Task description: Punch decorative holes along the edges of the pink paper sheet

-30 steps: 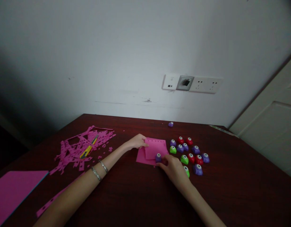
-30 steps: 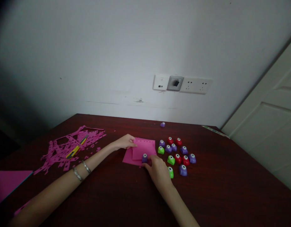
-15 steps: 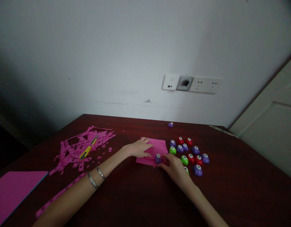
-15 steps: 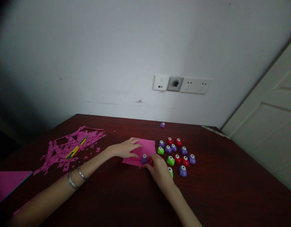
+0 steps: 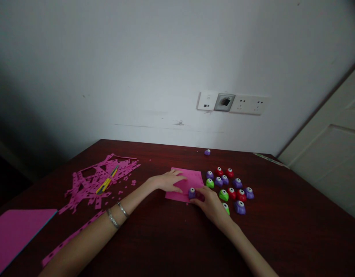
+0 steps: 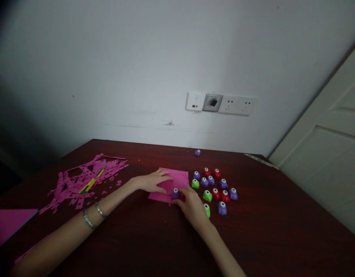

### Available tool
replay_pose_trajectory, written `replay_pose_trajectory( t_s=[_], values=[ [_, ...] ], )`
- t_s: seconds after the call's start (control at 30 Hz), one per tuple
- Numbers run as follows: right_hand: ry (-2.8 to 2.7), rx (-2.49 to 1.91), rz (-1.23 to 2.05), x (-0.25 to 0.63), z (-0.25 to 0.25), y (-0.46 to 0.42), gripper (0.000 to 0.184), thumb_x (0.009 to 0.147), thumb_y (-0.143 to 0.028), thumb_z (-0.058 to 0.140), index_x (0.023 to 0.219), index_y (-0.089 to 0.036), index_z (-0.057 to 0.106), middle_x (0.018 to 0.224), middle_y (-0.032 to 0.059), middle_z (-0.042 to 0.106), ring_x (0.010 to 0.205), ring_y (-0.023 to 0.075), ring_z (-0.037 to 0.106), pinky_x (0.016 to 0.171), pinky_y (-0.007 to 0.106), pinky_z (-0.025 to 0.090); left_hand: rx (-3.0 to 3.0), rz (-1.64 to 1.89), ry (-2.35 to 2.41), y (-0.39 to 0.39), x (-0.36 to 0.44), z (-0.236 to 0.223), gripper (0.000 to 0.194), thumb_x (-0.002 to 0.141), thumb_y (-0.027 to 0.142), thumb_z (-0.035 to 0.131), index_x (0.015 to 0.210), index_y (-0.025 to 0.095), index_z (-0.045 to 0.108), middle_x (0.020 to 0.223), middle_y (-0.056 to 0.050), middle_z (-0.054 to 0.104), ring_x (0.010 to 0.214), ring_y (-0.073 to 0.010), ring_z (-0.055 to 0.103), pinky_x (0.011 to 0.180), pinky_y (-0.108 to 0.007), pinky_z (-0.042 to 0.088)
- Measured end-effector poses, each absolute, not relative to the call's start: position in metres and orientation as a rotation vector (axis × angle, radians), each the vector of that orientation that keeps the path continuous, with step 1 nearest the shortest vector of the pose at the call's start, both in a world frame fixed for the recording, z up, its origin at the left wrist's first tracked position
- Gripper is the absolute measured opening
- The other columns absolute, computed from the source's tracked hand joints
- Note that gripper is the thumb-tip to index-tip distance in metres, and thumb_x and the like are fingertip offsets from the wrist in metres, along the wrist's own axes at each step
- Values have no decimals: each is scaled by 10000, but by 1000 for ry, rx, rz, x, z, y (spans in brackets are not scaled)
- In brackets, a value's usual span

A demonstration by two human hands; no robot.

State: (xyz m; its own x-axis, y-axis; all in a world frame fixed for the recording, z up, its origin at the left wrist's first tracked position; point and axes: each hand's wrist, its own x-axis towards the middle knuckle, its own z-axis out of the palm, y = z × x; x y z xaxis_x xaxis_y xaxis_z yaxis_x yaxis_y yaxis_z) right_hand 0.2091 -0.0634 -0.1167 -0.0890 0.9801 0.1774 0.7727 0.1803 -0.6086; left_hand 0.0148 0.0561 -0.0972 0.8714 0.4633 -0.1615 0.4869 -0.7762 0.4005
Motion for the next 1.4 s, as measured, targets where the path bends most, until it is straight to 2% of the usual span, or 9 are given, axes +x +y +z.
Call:
replay_pose_trajectory(
  t_s=[0.37,0.73,1.03,1.27,1.4],
  values=[
    [-1955,-1617,535,210,-110,-63,169,778,-289,563,807,-178,687,764,29,621,721,176,544,681,273,388,2623,-63,703,55,16,-97,669,758,585,502,1328,264,364,1412,-70,321,1322,-283,191,1057,-455,188],
    [-1970,-1655,580,205,-112,-66,176,806,-312,529,854,-210,664,862,43,595,846,196,549,738,271,402,2642,-121,723,56,17,-96,674,768,577,490,1343,261,337,1428,-70,285,1330,-285,163,1067,-467,161],
    [-1973,-1704,528,201,-115,-65,232,837,-285,491,987,-201,647,956,69,594,884,199,559,782,275,410,2634,-123,717,56,17,-97,663,774,568,486,1343,263,333,1431,-71,280,1333,-283,154,1070,-479,143],
    [-1912,-1728,535,204,-116,-64,292,798,-322,547,1049,-198,631,940,67,615,859,207,572,775,292,425,2616,-70,689,55,19,-92,622,761,523,528,1306,255,393,1402,-77,336,1323,-275,189,1072,-468,126],
    [-1850,-1698,535,207,-113,-63,362,743,-345,610,1059,-170,630,920,69,637,830,207,579,740,285,430,2560,-43,745,55,18,-90,667,727,554,552,1294,232,412,1394,-97,334,1306,-287,215,1047,-442,213]
  ],
)
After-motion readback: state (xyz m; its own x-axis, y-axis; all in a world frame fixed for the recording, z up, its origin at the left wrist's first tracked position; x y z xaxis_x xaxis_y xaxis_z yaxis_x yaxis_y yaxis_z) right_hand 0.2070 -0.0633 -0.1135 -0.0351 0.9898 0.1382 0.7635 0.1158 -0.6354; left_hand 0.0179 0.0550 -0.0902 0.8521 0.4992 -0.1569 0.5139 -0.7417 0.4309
